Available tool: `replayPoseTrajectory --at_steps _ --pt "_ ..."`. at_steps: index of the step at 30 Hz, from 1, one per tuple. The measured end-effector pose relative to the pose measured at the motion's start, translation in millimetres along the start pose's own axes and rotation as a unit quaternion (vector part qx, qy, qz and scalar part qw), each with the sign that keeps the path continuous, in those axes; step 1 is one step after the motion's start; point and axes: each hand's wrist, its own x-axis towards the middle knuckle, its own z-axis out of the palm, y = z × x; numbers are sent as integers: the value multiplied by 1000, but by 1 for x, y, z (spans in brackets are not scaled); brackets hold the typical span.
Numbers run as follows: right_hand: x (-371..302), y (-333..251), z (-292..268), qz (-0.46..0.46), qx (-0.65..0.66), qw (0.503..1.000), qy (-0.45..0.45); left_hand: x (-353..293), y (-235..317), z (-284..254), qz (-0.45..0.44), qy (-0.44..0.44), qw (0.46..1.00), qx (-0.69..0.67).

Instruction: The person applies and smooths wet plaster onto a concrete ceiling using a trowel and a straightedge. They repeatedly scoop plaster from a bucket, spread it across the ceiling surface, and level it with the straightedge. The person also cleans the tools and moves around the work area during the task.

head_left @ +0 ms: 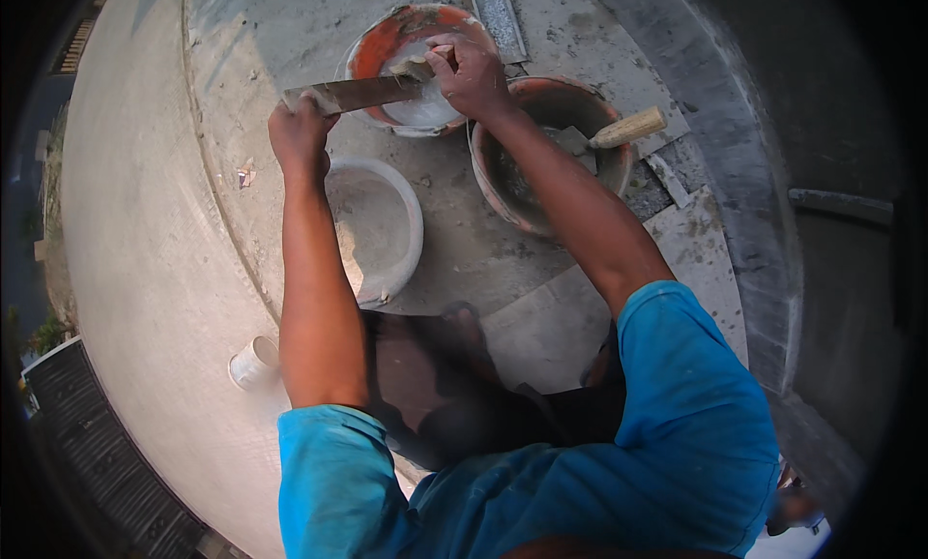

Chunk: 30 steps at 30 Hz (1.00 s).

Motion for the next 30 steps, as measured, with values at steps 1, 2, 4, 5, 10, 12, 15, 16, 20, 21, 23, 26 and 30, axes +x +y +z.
replayPoseTrajectory --at_steps 1,2,4,5,10,12,15,16,20,21,23,26,30 --pt "-1 6 1 6 -16 1000 -20 1 -1 0 1 -3 1000 7" --pt "-1 17 2 1 -54 998 -23 0 -2 2 15 -8 1000 3" --pt "3 38 -3 -8 -133 991 -22 0 -1 10 49 -28 998 -4" --pt "6 34 -6 28 -87 996 -8 3 -6 6 86 -32 993 70" --pt "30 -11 -13 119 130 984 7 7 -18 -11 147 -60 967 199" --pt "26 -3 -3 107 140 984 -22 2 -10 -2 185 -62 954 227" --pt "23 7 -5 26 27 999 -16 -9 1 10 214 -60 932 287" --pt "23 7 -6 36 38 999 -8 -11 3 11 217 -58 924 309" --pt "24 -17 -7 85 92 989 -78 -13 7 7 233 -68 922 303" --pt "23 -14 -7 74 58 994 -57 -12 8 9 232 -74 925 291" --pt "18 -14 -3 54 -3 998 -12 -13 8 11 241 -74 918 306" --pt "17 -15 -3 -57 -8 998 19 -18 10 14 268 -67 896 347" --pt "17 -1 5 -8 -5 1000 18 -23 20 10 251 -130 900 332"
